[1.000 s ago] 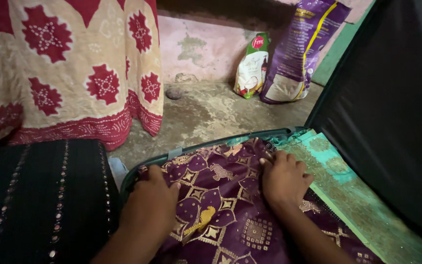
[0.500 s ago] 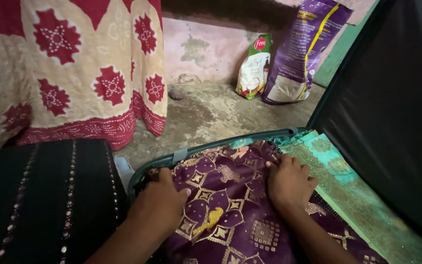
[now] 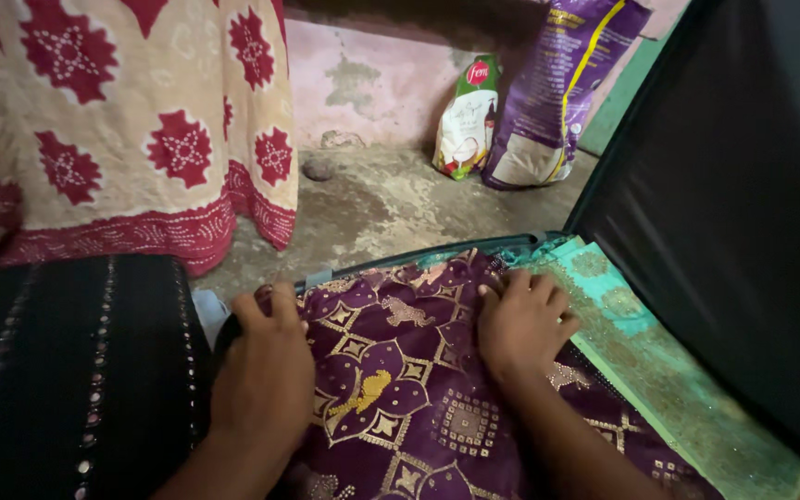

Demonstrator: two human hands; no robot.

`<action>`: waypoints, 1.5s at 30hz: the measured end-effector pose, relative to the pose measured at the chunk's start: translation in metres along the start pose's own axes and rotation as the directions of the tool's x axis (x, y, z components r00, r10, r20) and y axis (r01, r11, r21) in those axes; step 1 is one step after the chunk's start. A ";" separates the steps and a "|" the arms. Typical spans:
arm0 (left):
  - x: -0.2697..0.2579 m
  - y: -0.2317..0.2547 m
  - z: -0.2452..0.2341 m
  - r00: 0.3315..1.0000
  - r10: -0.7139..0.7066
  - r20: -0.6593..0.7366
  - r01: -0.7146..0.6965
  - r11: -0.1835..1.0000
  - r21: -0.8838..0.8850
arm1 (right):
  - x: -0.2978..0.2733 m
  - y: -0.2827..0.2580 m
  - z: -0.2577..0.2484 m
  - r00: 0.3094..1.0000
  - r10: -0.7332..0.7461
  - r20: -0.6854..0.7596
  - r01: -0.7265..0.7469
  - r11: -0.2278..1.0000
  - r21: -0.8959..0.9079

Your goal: The person folds a purple and gold patterned fabric by hand, smoothing it out and aligning the edges. They then place the folded fabric into an open suitcase that already contains other garments.

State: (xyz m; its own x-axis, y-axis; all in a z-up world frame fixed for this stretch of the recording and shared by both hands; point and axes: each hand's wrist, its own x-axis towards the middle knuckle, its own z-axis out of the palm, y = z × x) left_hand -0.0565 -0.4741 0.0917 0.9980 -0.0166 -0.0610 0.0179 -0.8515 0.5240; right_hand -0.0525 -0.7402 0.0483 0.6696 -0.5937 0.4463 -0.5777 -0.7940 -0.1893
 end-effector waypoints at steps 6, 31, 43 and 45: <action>0.011 -0.003 0.013 0.998 0.036 -0.052 -0.034 0.999 0.041 | 0.002 0.002 0.014 0.931 -0.278 -0.236 0.289 0.957 0.011; -0.040 0.011 0.068 0.908 0.395 -0.140 -0.293 0.837 0.463 | -0.025 -0.015 -0.010 0.827 -0.412 0.382 0.420 0.905 0.065; -0.090 0.022 0.071 0.909 0.414 0.052 -0.383 0.776 0.502 | -0.093 0.054 -0.081 0.778 -0.452 0.436 0.420 0.891 0.173; -0.128 0.044 0.080 0.902 0.416 0.116 -0.417 0.770 0.482 | -0.095 0.053 -0.078 0.790 -0.469 0.394 0.431 0.883 0.187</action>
State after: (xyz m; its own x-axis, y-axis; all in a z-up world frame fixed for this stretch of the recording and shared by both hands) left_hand -0.1883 -0.5515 0.0545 0.9007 -0.4297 0.0639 -0.4317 -0.9018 0.0193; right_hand -0.1828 -0.7160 0.0639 0.9842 -0.1482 0.0966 -0.1342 -0.9813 -0.1381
